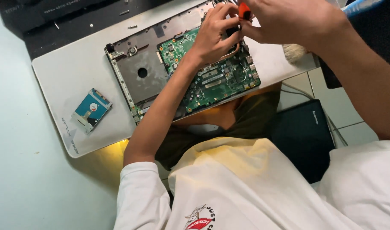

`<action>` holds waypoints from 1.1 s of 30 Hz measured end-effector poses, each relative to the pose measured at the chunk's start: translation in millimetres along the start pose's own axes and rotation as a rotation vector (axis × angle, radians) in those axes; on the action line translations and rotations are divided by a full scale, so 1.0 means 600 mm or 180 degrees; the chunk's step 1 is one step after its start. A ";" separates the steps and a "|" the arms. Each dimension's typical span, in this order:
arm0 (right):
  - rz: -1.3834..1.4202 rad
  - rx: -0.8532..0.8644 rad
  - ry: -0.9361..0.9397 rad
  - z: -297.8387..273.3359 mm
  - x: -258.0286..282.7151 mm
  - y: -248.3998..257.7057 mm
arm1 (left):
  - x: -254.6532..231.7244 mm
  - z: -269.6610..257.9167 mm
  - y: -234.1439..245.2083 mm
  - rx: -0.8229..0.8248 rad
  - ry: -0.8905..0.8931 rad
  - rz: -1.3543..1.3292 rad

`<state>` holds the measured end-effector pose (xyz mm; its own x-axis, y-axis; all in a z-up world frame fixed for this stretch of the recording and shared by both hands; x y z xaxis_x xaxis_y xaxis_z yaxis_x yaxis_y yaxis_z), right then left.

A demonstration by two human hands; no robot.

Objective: Connecting the internal cooling fan, securing it with screws, and reinstalling the hard drive into a laptop.

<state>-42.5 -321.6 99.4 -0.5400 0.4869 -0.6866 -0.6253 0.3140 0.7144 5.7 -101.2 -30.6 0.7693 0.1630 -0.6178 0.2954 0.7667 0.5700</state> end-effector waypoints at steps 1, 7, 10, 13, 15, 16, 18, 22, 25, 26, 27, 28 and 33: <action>0.0225 0.0394 -0.0100 0.005 0.006 0.002 | -0.004 -0.001 0.002 0.0011 -0.0038 -0.0080; 0.1251 0.1931 -0.0852 0.035 0.018 0.036 | -0.016 -0.001 0.011 -0.0154 -0.0066 -0.0231; 0.1251 0.1395 -0.0587 0.039 0.003 0.035 | -0.002 -0.003 -0.001 -0.0063 -0.0014 -0.0209; 0.0665 0.1144 -0.0425 0.030 0.013 0.020 | 0.004 -0.006 -0.009 -0.0066 -0.0086 -0.0025; 0.0006 0.1209 -0.0471 0.030 0.017 0.013 | -0.002 -0.001 0.000 -0.0147 -0.0191 0.0073; 0.0501 0.1410 -0.0636 0.033 0.019 0.013 | -0.009 0.001 0.005 -0.0236 -0.0160 -0.0087; 0.0991 0.1605 -0.0806 0.039 0.010 0.024 | -0.015 0.001 0.010 -0.0329 -0.0134 -0.0249; 0.1630 0.1481 -0.0577 0.043 -0.004 0.039 | 0.001 -0.007 0.000 -0.0147 0.0075 -0.0197; 0.1119 0.1470 -0.0539 0.042 0.014 0.031 | -0.003 -0.006 0.006 -0.0037 0.0072 -0.0099; 0.0799 0.1757 -0.0638 0.042 0.022 0.027 | -0.008 -0.005 0.012 -0.0009 0.0016 -0.0066; 0.0800 0.1755 -0.0632 0.048 0.027 0.027 | -0.011 -0.005 0.013 -0.0013 0.0020 -0.0063; 0.0734 0.2034 -0.0851 0.050 0.031 0.025 | -0.014 -0.003 0.013 -0.0124 0.0092 -0.0215; 0.1176 0.1925 -0.1045 0.047 0.001 0.043 | -0.005 -0.006 0.008 -0.0312 0.0142 -0.0552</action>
<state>-42.9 -290.1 121.3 -0.4000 0.8331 -0.3821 0.0292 0.4283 0.9032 2.6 -95.7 -27.9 0.6851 0.0490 -0.7268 0.3630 0.8420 0.3990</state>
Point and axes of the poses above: each hand's wrist, its own z-axis towards the middle knuckle, its own y-axis out of the back of the hand, x = y × z, the point moved 1 cm from there along z, towards the middle knuckle, and after that the axes turned 1 degree about x, right-handed, at the moved point
